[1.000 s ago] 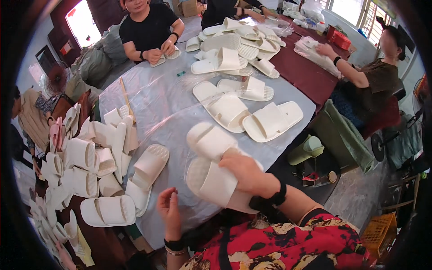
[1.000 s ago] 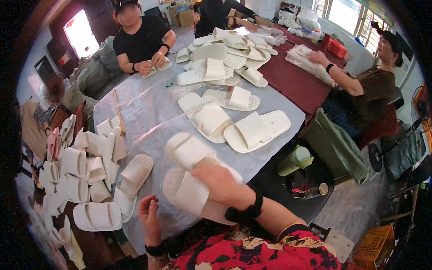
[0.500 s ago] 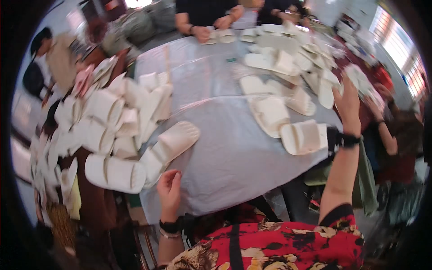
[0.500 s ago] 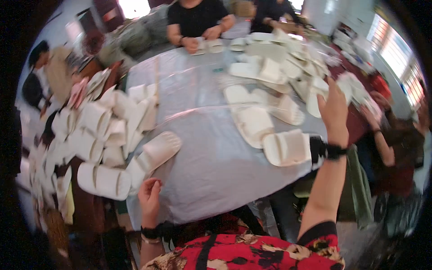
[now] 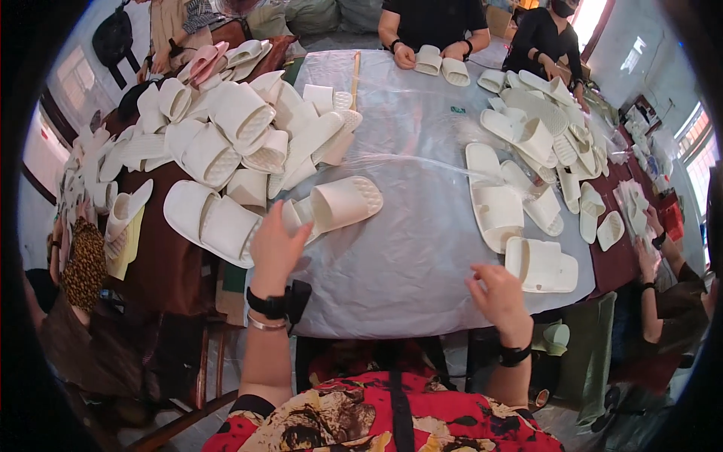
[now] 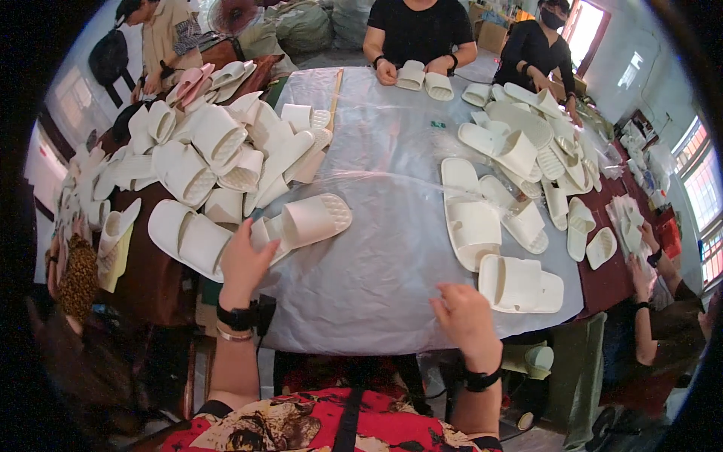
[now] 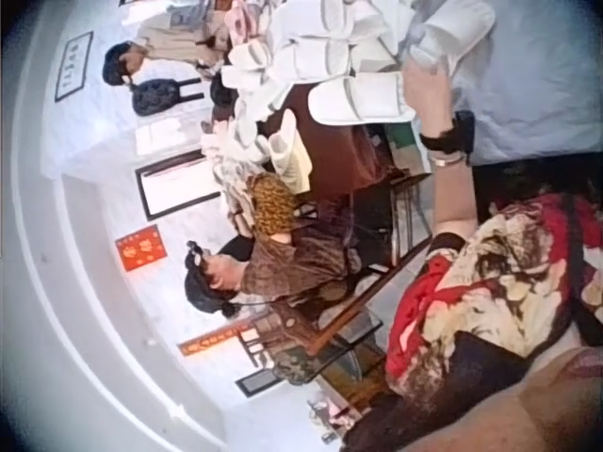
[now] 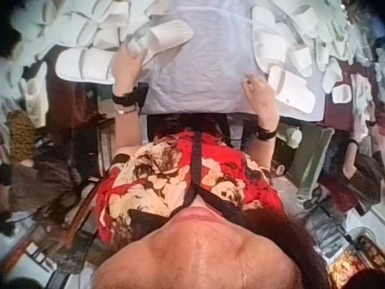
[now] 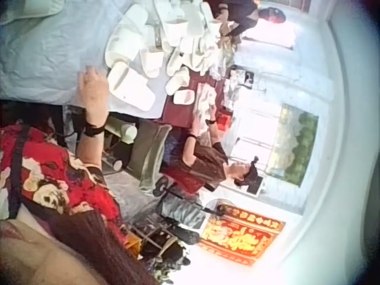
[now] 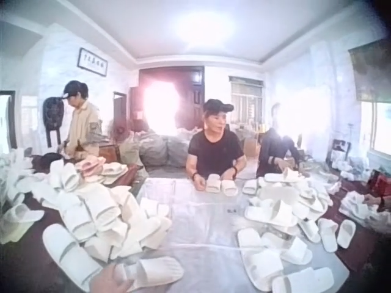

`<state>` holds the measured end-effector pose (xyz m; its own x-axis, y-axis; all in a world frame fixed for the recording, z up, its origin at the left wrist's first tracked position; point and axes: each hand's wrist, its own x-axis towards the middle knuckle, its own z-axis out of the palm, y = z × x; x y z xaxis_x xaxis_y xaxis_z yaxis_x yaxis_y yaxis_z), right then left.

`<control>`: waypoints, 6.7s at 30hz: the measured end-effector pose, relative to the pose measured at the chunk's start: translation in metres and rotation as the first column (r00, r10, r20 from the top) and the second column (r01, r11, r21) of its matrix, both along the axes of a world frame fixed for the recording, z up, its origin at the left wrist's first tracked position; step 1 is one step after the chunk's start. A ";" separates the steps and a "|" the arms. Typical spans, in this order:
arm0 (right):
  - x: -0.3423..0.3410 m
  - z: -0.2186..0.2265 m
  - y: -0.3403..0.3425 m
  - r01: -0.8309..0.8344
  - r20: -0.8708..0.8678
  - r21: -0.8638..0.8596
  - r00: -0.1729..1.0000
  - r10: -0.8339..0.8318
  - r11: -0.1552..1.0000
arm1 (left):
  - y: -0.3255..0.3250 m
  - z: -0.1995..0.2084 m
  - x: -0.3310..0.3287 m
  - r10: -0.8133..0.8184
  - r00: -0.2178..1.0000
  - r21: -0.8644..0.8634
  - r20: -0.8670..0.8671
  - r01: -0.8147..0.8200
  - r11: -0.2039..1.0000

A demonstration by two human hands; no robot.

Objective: Manually assemble and glue white slippers on a production table.

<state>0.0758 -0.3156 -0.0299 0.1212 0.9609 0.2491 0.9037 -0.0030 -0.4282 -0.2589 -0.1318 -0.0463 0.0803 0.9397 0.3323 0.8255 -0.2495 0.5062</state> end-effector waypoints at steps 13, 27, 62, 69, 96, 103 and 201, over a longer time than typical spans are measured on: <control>-0.060 0.003 0.026 -0.171 0.038 0.007 0.985 0.171 0.985 | -0.032 -0.019 0.031 -0.277 0.960 0.071 -0.045 0.280 0.957; -0.052 0.003 0.025 0.150 -0.085 0.064 0.986 -0.145 0.987 | -0.075 -0.011 0.061 -0.562 0.827 0.141 0.007 0.555 0.819; -0.073 -0.004 0.068 -0.422 0.174 0.196 0.903 0.392 0.885 | 0.040 0.022 0.045 -0.598 0.795 -0.107 0.103 0.607 0.788; -0.066 -0.003 0.040 -0.397 0.109 0.189 0.918 0.382 0.898 | 0.124 -0.028 0.116 -0.550 0.815 0.060 -0.185 0.568 0.821; -0.076 0.008 0.041 -0.125 -0.361 0.461 0.878 0.315 0.878 | -0.065 0.038 0.104 -0.817 0.502 0.156 0.282 0.817 0.556; -0.080 0.002 0.031 -0.175 -0.255 0.523 0.902 0.349 0.834 | -0.091 0.008 0.100 -0.890 0.372 0.064 0.264 0.914 0.401; -0.055 -0.025 0.001 0.177 -0.303 0.338 0.950 -0.071 0.924 | -0.046 0.020 0.152 -0.458 0.379 -0.263 0.804 0.917 0.298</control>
<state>0.0204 -0.3141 -0.0549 0.3490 0.7864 0.5097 0.7487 0.0931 -0.6564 -0.1064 -0.1775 -0.0267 0.8530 0.5219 -0.0056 0.0238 -0.0283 0.9993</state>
